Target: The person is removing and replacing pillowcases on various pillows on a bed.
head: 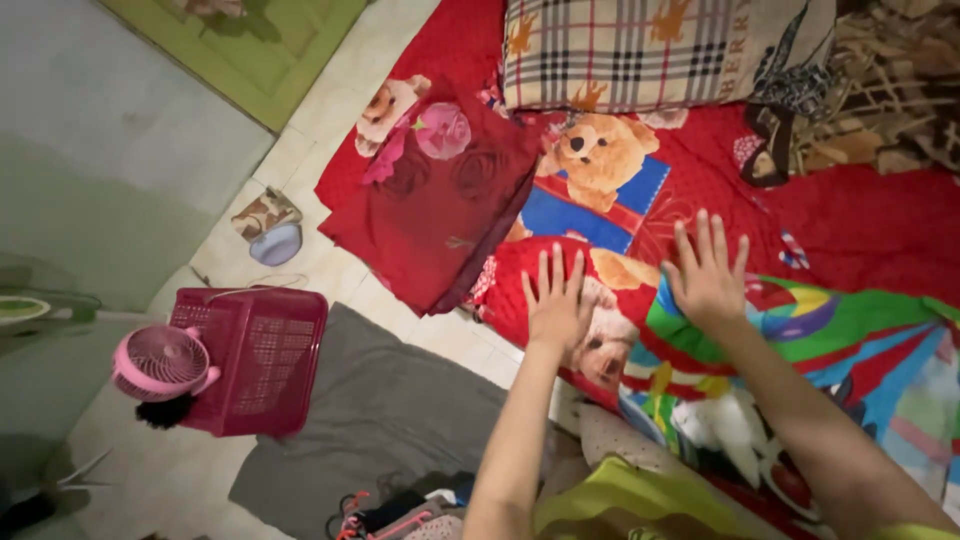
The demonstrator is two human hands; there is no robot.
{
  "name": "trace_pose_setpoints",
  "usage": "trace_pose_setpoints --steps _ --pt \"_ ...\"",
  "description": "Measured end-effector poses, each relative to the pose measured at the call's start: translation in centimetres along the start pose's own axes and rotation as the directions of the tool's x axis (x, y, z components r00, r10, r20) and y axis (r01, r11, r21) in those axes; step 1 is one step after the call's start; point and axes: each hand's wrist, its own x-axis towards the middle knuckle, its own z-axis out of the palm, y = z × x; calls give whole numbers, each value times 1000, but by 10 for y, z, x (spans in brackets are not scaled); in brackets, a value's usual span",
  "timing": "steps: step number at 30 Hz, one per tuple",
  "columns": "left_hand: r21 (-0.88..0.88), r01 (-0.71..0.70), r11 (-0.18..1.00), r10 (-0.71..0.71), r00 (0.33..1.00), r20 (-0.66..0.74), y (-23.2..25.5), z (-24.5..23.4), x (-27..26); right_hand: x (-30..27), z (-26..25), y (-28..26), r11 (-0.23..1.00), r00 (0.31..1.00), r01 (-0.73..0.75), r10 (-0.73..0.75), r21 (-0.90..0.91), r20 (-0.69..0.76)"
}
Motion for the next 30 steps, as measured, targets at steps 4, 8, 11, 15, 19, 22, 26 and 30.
trace_pose_setpoints --steps 4,8,11,15,19,22,26,30 --pt "36 5 999 -2 998 -65 4 -10 48 47 0 6 998 999 17 -15 56 -37" --pt "-26 -2 1000 0 996 -89 -3 -19 104 101 17 16 1000 996 -24 24 3 -88" --pt "-20 5 1000 -7 996 -86 -9 -12 141 127 35 24 988 999 -36 31 -152 -39" --pt "49 15 999 -15 1000 -17 -15 3 180 156 59 37 1000 999 -21 22 11 -24" --pt "77 -43 996 41 999 25 -25 22 243 192 79 49 998 997 -70 70 -6 27" --pt "66 -97 993 98 995 -20 -25 35 303 232 89 60 980 992 -102 113 -172 55" --pt "64 -79 995 79 997 1 -23 69 371 270 122 82 990 995 -99 99 -98 -6" --pt "169 -59 984 58 998 12 -32 97 422 306 157 96 963 986 -126 149 -240 80"
